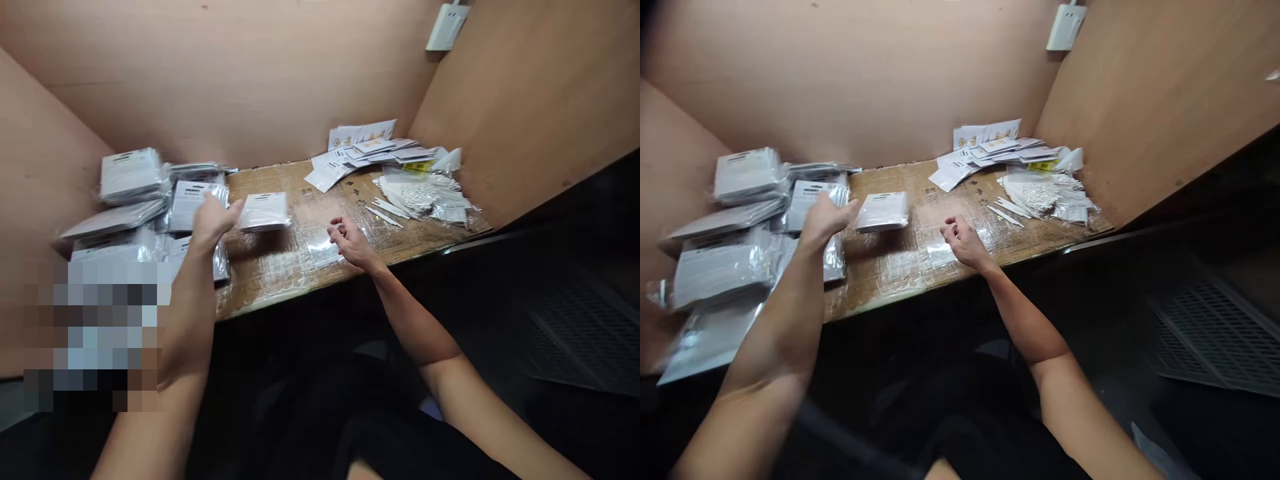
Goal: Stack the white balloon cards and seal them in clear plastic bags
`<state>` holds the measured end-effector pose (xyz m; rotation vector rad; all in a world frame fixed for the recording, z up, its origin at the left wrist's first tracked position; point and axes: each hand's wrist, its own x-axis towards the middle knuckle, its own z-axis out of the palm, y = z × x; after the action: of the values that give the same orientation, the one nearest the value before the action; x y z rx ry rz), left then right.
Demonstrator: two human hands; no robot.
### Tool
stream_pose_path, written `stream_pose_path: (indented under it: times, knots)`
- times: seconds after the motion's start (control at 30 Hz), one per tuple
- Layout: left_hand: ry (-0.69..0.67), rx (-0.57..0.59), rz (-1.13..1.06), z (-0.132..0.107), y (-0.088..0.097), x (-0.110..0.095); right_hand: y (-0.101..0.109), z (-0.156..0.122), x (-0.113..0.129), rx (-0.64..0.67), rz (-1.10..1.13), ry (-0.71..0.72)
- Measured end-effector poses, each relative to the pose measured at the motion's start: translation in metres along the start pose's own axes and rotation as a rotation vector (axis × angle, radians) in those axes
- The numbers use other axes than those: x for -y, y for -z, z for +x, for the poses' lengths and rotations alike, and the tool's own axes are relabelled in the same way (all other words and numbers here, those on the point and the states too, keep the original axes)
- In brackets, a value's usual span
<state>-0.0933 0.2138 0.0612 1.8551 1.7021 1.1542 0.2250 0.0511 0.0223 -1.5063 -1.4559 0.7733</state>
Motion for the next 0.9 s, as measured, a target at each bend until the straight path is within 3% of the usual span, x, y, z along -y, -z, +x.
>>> stream_pose_path:
  times: [0.03,0.1,0.23,0.3,0.37,0.47,0.57,0.77,0.9]
  knots:
    - [-0.032,-0.130,0.067,0.019,-0.004,-0.004,0.011,0.007,-0.005,0.033,-0.051,0.021]
    - [-0.058,-0.199,0.037,0.037,-0.027,-0.017,0.031,0.023,-0.015,0.068,-0.167,0.049]
    - [-0.100,0.019,-0.194,0.018,-0.108,-0.042,0.074,0.082,-0.032,-0.024,-0.421,0.028]
    - [-0.107,0.055,-0.227,0.005,-0.143,-0.042,0.102,0.124,-0.036,-0.119,-0.567,0.007]
    - [-0.099,0.090,-0.243,-0.001,-0.164,-0.034,0.133,0.168,-0.038,-0.222,-0.742,-0.014]
    - [-0.050,0.119,-0.264,0.003,-0.173,-0.020,0.175,0.227,-0.039,-0.307,-1.003,0.009]
    - [-0.005,0.103,-0.268,0.008,-0.171,-0.016,0.198,0.273,-0.041,-0.228,-1.089,0.123]
    - [-0.004,0.126,-0.282,0.004,-0.171,-0.020,0.187,0.336,-0.068,0.039,-1.121,0.227]
    - [-0.006,0.134,-0.288,0.004,-0.173,-0.019,0.189,0.349,-0.084,0.069,-1.164,0.168]
